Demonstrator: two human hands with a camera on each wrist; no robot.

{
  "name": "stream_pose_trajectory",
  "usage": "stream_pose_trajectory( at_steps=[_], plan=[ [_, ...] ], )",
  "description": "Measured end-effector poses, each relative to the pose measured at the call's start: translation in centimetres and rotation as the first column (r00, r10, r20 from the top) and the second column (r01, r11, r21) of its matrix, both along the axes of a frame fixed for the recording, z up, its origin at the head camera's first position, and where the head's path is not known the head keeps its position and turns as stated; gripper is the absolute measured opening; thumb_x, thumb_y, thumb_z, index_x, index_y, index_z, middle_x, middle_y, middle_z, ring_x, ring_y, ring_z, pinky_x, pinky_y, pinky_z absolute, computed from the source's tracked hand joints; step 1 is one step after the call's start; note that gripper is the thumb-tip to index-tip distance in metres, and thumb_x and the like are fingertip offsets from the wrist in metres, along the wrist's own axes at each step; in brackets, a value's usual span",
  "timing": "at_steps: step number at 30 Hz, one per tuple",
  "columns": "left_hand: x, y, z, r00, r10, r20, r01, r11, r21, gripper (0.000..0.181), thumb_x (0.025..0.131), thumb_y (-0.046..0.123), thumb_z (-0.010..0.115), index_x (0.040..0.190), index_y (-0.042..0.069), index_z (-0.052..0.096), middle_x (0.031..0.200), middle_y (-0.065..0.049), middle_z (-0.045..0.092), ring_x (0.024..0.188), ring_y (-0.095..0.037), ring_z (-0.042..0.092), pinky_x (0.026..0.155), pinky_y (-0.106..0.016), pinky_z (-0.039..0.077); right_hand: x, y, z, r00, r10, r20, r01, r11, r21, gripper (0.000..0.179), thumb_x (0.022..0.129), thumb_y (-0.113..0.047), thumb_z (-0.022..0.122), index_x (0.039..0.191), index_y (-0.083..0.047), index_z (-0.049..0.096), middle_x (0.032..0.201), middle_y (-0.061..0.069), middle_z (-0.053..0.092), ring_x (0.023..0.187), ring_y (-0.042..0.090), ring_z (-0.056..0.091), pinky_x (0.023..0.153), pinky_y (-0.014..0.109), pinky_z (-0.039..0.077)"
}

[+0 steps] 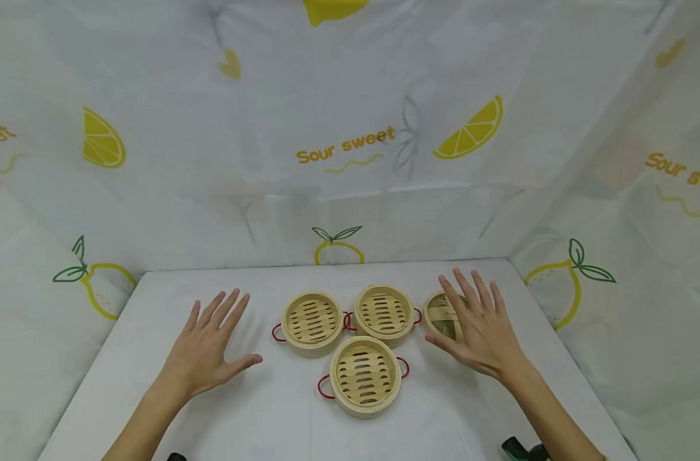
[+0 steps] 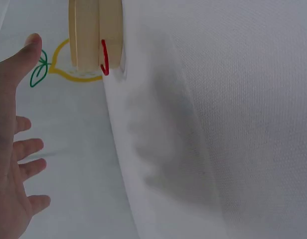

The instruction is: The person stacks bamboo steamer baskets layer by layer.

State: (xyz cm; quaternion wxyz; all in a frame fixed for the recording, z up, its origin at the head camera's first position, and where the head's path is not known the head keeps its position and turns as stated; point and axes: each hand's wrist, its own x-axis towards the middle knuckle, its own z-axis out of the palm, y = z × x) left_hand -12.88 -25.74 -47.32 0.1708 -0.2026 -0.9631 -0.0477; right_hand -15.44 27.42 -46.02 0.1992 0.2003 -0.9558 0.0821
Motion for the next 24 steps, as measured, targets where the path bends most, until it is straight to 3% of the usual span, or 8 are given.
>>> stream_pose_trajectory(
  at_steps=[3,7,10,17,24],
  plan=[
    [-0.1,0.1,-0.1,1.000,-0.024,0.018,0.023,0.998,0.061,0.109,0.086,0.073,0.078,0.168,0.015,0.039,0.168,-0.014,0.050,0.153,-0.040,0.049,0.125,-0.070,0.043,0.1,-0.1,0.1,1.000,0.014,-0.011,-0.014,1.000,-0.022,0.107,0.089,-0.084,0.062,0.170,-0.020,0.035,0.173,0.021,0.038,0.160,0.054,0.029,0.126,0.081,0.027],
    [0.0,0.3,-0.1,0.995,-0.047,0.089,0.033,0.988,0.153,0.100,0.087,0.061,0.085,0.164,0.012,0.044,0.161,-0.013,0.056,0.144,-0.037,0.057,0.104,-0.063,0.063,0.3,-0.2,0.3,0.999,0.041,-0.009,-0.042,0.996,-0.081,0.105,0.086,-0.073,0.073,0.169,-0.018,0.037,0.171,0.021,0.041,0.156,0.054,0.033,0.123,0.079,0.031],
    [0.0,0.4,-0.2,0.988,-0.052,0.142,0.025,0.982,0.187,0.093,0.090,0.057,0.085,0.162,0.012,0.047,0.157,-0.013,0.059,0.140,-0.036,0.061,0.091,-0.060,0.068,0.6,-0.5,0.4,0.997,0.066,0.028,-0.061,0.986,-0.156,0.105,0.084,-0.062,0.081,0.169,-0.019,0.037,0.172,0.018,0.040,0.156,0.052,0.033,0.120,0.078,0.033],
    [0.0,0.8,-0.3,0.972,-0.074,0.224,0.018,0.971,0.240,0.083,0.091,0.051,0.086,0.158,0.012,0.053,0.152,-0.012,0.063,0.138,-0.037,0.063,0.093,-0.061,0.067,1.3,-1.1,0.5,0.986,0.117,0.120,-0.078,0.953,-0.293,0.104,0.082,-0.048,0.087,0.169,-0.021,0.037,0.173,0.015,0.040,0.158,0.048,0.032,0.118,0.079,0.032],
    [-0.5,1.3,-0.6,0.959,-0.121,0.256,0.039,0.952,0.303,0.064,0.094,0.031,0.087,0.149,0.009,0.061,0.143,-0.005,0.069,0.125,-0.028,0.070,0.097,-0.054,0.067,2.1,-1.5,0.2,0.961,0.194,0.196,-0.102,0.910,-0.401,0.104,0.082,-0.040,0.089,0.169,-0.024,0.036,0.171,0.014,0.042,0.157,0.044,0.035,0.118,0.081,0.035]
  ],
)
